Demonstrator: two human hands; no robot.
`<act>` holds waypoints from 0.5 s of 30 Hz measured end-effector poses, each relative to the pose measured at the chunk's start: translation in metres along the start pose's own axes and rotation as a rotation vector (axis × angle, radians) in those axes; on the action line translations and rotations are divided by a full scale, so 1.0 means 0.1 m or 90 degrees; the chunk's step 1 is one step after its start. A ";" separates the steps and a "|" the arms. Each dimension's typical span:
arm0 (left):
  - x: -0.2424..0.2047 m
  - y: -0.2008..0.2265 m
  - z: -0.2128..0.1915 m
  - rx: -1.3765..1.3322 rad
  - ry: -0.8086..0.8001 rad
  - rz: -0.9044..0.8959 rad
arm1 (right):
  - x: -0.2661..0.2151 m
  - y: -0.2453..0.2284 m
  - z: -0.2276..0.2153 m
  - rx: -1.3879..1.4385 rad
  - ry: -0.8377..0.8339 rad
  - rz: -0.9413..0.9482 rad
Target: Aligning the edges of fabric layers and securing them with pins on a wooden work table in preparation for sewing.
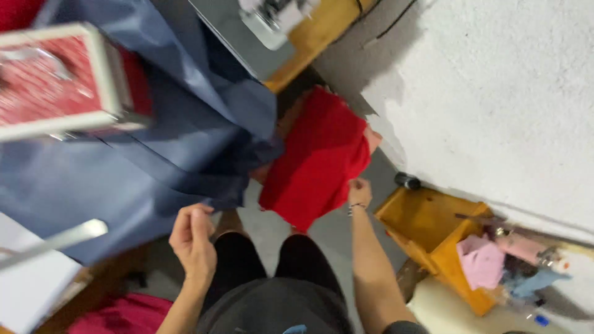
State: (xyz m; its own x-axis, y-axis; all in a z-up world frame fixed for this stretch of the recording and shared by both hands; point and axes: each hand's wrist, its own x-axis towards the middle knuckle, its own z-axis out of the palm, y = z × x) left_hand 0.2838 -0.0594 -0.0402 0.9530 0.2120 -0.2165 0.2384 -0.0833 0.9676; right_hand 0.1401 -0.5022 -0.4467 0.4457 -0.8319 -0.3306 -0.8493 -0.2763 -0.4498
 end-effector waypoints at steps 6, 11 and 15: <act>-1.05 -0.49 0.81 0.043 -0.016 -0.235 | -0.22 -0.24 -0.08 0.091 -0.267 0.264; -1.30 -0.63 1.36 0.224 -0.251 -0.255 | -0.43 -0.40 0.09 0.212 -0.345 0.293; -1.11 -0.82 1.77 0.360 -0.426 -0.148 | -0.50 -0.59 0.27 0.289 -0.285 0.295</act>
State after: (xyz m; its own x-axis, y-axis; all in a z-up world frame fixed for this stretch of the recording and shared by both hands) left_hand 0.1919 -0.2486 -0.1183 0.7372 -0.3120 -0.5993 0.3260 -0.6126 0.7200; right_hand 0.1761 -0.4312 -0.4260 0.2278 -0.5143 -0.8268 -0.8210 0.3550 -0.4471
